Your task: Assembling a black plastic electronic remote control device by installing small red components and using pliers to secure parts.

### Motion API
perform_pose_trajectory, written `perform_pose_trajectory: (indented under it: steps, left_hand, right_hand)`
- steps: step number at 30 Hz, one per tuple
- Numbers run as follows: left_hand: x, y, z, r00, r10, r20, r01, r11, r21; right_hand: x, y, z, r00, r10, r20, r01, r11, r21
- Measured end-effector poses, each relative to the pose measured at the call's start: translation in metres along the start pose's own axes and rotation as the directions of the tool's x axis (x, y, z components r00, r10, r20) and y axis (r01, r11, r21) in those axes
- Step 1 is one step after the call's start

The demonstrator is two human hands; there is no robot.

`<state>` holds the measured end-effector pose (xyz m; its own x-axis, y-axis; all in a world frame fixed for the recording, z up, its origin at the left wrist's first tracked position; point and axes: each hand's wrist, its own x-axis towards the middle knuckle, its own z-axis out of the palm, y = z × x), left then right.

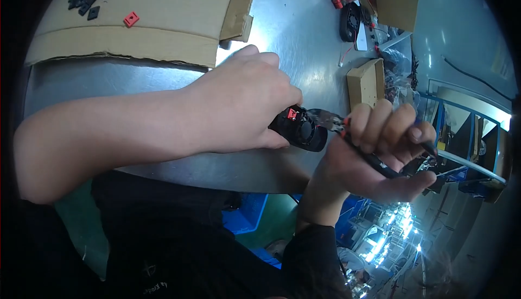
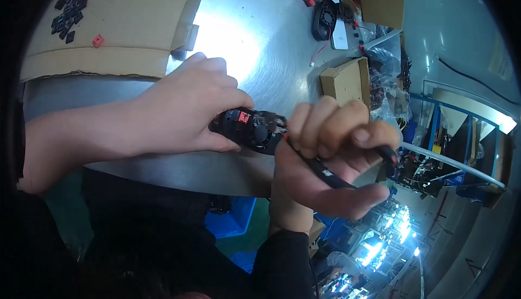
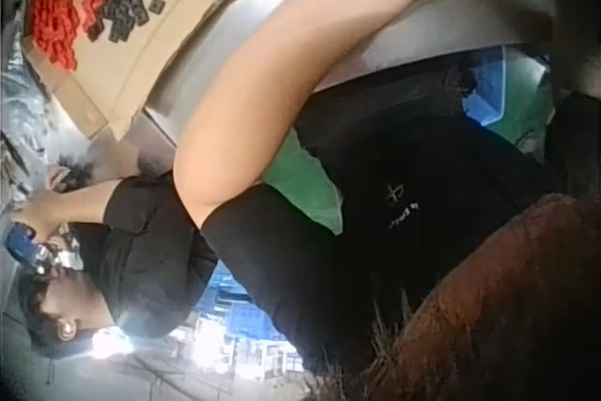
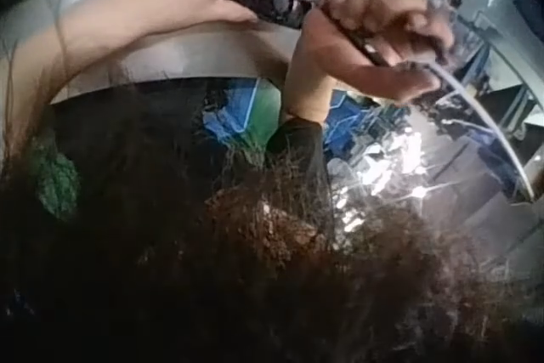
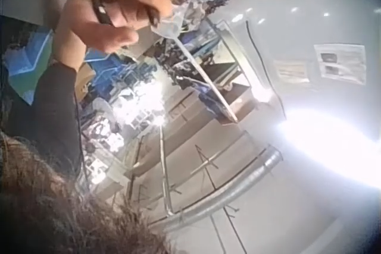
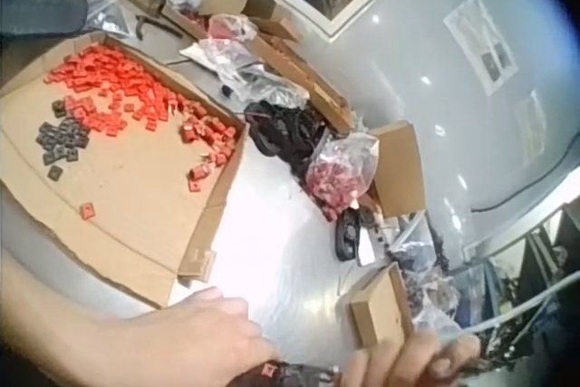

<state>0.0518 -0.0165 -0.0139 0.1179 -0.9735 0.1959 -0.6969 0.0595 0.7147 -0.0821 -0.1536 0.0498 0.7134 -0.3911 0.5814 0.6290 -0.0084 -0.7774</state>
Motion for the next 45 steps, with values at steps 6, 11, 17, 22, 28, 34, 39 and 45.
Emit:
perform_pose_trajectory:
  steps: [6,11,17,22,28,34,39,45]
  left_hand:
    - [-0.001,-0.001,0.005,0.999,0.003,-0.039,-0.002,0.999,0.032]
    - [-0.001,0.001,0.007,0.998,0.018,-0.061,-0.016,0.999,0.036]
    - [-0.003,0.001,0.009,0.995,0.023,-0.100,-0.023,1.000,-0.004]
    - [-0.003,0.002,0.010,0.997,-0.005,-0.073,0.001,0.998,-0.063]
    - [-0.002,-0.002,0.019,0.976,0.088,-0.201,-0.099,0.994,-0.044]
    - [0.007,-0.002,0.006,0.992,0.113,0.057,-0.108,0.990,-0.093]
    - [0.007,-0.005,0.001,0.988,0.140,0.071,-0.130,0.983,-0.132]
    - [0.010,-0.006,0.001,0.978,0.170,0.117,-0.151,0.976,-0.160]
  right_hand:
    - [-0.003,0.012,0.008,0.993,0.113,-0.021,-0.114,0.992,-0.059]
    - [-0.005,0.016,0.011,0.999,0.023,0.037,-0.017,0.988,-0.151]
    - [-0.012,0.020,0.034,0.998,0.035,-0.059,-0.058,0.896,-0.440]
    - [-0.012,0.021,0.033,0.986,0.086,-0.141,-0.135,0.914,-0.382]
    - [-0.012,0.009,-0.003,0.961,0.269,0.060,-0.274,0.958,0.085]
    - [-0.013,0.012,-0.031,0.968,0.219,0.118,-0.240,0.949,0.203]
    - [-0.001,0.022,-0.043,0.934,0.237,0.269,-0.321,0.885,0.336]
    - [0.001,0.024,-0.055,0.900,0.250,0.357,-0.404,0.784,0.471]
